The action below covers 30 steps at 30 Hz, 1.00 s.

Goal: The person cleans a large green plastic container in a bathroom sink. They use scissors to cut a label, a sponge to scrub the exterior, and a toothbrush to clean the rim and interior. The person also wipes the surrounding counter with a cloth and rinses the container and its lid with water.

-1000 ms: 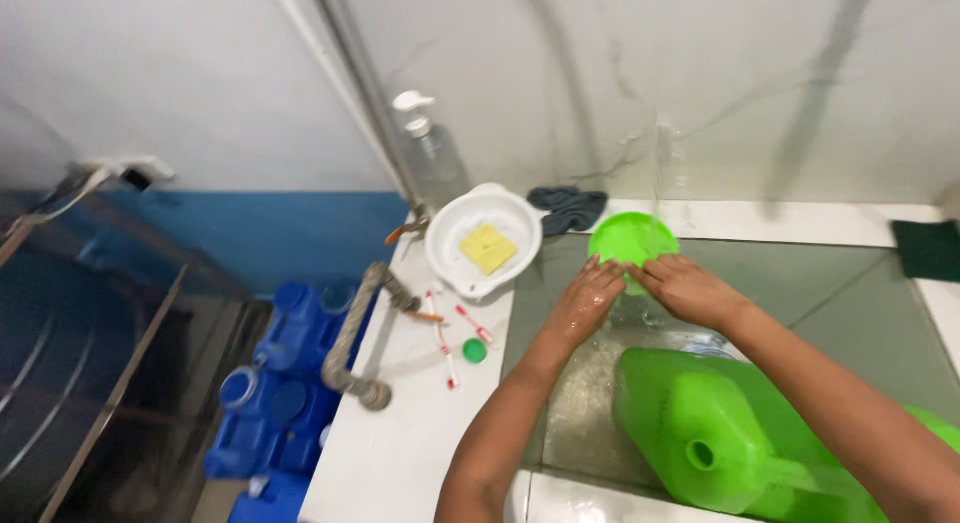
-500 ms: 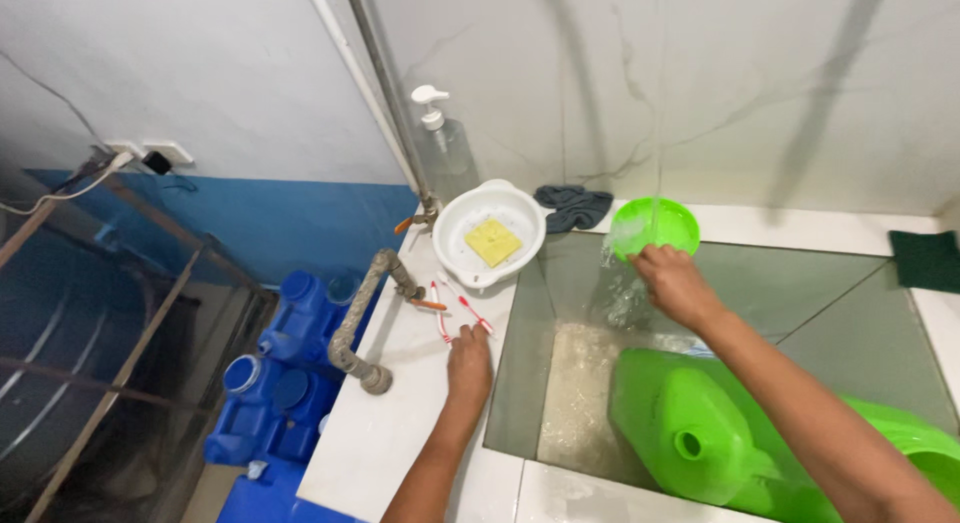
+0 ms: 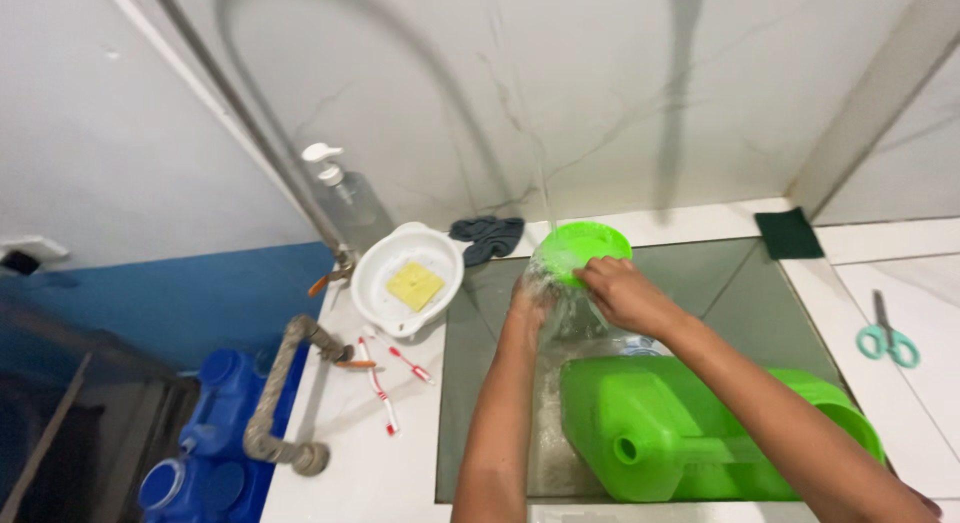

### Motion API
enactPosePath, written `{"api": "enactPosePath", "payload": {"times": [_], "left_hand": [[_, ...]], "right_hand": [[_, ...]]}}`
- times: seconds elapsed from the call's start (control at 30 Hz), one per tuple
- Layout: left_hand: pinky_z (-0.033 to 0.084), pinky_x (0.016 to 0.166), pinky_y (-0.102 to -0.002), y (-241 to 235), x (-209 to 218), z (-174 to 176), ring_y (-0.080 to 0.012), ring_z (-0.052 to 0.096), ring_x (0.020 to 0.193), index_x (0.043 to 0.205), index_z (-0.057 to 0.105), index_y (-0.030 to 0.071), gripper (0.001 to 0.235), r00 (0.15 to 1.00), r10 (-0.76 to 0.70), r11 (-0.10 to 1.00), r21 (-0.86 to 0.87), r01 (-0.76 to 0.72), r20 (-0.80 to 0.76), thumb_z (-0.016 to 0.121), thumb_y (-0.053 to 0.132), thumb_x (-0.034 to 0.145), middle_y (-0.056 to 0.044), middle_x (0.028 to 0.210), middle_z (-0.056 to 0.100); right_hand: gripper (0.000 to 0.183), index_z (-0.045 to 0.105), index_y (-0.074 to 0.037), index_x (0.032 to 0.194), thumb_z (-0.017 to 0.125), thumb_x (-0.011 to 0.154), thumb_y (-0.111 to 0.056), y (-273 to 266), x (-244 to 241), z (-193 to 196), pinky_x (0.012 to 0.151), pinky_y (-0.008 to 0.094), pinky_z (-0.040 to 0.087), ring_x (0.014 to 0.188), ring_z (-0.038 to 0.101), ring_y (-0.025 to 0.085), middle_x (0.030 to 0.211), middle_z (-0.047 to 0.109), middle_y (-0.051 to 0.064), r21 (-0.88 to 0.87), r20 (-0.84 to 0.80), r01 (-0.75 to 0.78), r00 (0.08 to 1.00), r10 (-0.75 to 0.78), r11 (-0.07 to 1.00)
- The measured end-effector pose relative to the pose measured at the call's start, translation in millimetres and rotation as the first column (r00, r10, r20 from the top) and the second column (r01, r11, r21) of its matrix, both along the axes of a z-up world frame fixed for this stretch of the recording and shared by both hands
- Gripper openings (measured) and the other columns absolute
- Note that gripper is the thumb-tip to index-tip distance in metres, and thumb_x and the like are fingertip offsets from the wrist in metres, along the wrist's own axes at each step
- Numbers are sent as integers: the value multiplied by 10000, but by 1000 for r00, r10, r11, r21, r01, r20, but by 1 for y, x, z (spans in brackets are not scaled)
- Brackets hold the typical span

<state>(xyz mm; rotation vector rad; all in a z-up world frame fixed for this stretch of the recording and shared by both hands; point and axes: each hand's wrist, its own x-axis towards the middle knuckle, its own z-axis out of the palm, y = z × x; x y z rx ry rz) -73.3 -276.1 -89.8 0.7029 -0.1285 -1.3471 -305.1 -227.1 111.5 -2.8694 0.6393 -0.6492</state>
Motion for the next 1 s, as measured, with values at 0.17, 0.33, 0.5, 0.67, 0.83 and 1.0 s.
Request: {"api": "enactPosePath", "payload": {"times": [0.17,0.33,0.5,0.67,0.83,1.0], "left_hand": [[361,418,-325,-54,-35,-1,-158,504,533,1059,604,41,167,948,-86,934,357,-31,306,550,45,901,-132,859,632],[347,392,-284,-46,-35,-1,-135,432,508,1091,546,-90,246,926,-150,972,225,72,347,480,98,946,-122,753,579],[517,579,-333,9,-41,34,-181,562,655,1210,486,5,309,783,-464,856,437,275,415,499,253,1027,-91,864,547],[602,765,-329,140,-70,104,-185,689,821,1389,574,33,458,60,-641,684,534,496,765,580,199,962,-118,1103,710],[540,889,-407,250,-115,167,-335,698,1013,1289,648,14,479,-371,-353,676,508,534,859,750,281,905,-238,1137,719],[568,846,-484,290,-159,188,-400,710,923,1223,564,-56,469,-410,-431,721,580,380,804,660,335,981,-298,962,708]], "right_hand": [[440,507,-39,1425,525,1012,-189,-39,-70,-12,933,410,515,1054,633,267,1222,628,148,799,216,240,741,-636,552],[340,592,-1,1304,536,1049,-219,-22,-186,-31,837,333,539,964,637,181,1108,663,99,945,321,-215,458,-829,247],[265,663,-30,1212,655,967,-130,18,-322,-77,741,367,457,868,583,210,999,654,128,852,269,310,431,-861,421],[247,672,46,1182,650,999,-117,64,-410,-150,993,507,504,1075,616,420,1129,659,269,160,69,882,437,-897,442],[289,680,12,1263,648,1018,-137,99,-387,-147,1011,457,500,1081,574,404,1198,643,264,-87,74,896,442,-894,436],[811,461,43,1456,754,765,-265,164,-274,-92,862,527,535,1009,647,457,1150,641,306,285,-79,674,725,-684,682]]}}
